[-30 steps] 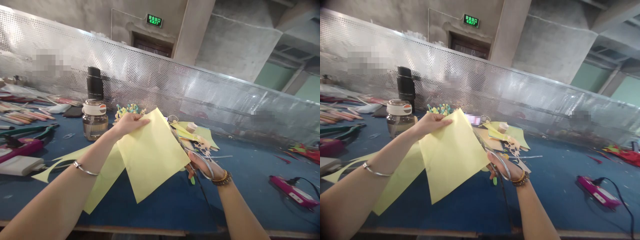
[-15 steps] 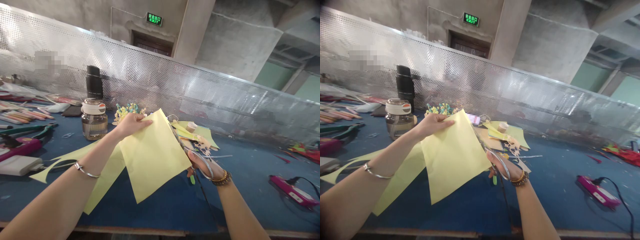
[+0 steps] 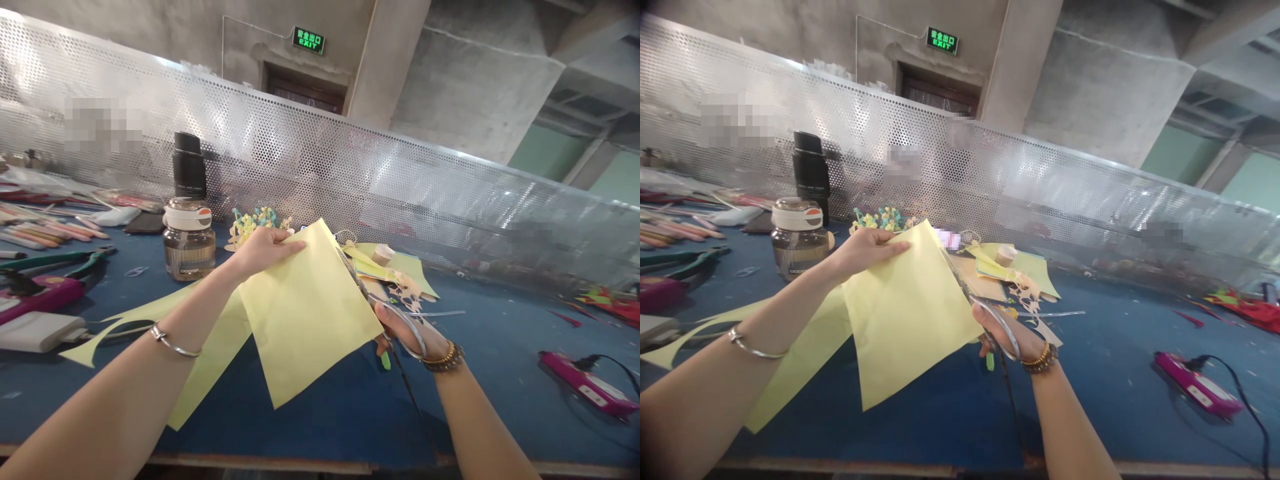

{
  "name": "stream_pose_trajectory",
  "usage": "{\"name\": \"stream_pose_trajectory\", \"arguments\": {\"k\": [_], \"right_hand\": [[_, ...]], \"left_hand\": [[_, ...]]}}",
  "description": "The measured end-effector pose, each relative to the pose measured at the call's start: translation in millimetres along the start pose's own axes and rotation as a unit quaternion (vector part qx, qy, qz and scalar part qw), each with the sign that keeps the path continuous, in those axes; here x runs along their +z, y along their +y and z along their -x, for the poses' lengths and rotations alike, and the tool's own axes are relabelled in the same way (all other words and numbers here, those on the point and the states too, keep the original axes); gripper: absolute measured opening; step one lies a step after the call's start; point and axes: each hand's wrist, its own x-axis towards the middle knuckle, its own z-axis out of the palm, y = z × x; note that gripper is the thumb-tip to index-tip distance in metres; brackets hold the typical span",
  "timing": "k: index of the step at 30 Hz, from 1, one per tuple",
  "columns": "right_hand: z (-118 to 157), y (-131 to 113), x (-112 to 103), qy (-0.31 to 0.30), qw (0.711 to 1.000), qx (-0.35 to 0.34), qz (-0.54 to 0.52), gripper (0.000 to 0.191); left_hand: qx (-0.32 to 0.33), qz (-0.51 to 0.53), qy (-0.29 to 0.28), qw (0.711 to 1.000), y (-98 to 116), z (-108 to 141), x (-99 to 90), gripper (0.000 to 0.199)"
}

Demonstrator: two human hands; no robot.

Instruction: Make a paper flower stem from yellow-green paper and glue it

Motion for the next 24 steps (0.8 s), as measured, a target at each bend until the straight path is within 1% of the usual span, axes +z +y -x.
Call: {"name": "stream_pose_trajectory", "arguments": {"k": [2,4,9,14,21,24], "right_hand": [[-0.8,1.7,-0.4,-0.034,0.999,0.001,0.035,0.053],[-1.9,4.2,-0.8,-0.048,0.997,-0.002,0.054,0.056],[-4.3,7.9,-1.1,-0.049,0.996,-0.014,0.067,0.055],[-4.0,3.3,0.1,-0.045,0.995,-0.023,0.085,0.058],[-2.6,3.3,0.6,-0.037,0.995,-0.031,0.087,0.05],[-3.1,4.0,0.4,-0.037,0.995,-0.033,0.092,0.051]], "left_hand": [[0.0,-0.001,0.003,1.0,0.8,0.5,0.0,0.031],[-0.001,0.005,0.005,1.0,1.2,0.7,0.2,0.031],[0.001,-0.002,0.0,1.0,0.7,0.4,0.3,0.031],[-0.004,0.002,-0.003,1.0,-0.1,-0.4,0.3,0.03],[-0.001,-0.001,0.001,1.0,-0.4,-0.5,0.0,0.03],[-0.002,0.005,0.003,1.0,-0.3,-0.4,0.2,0.029]]}}
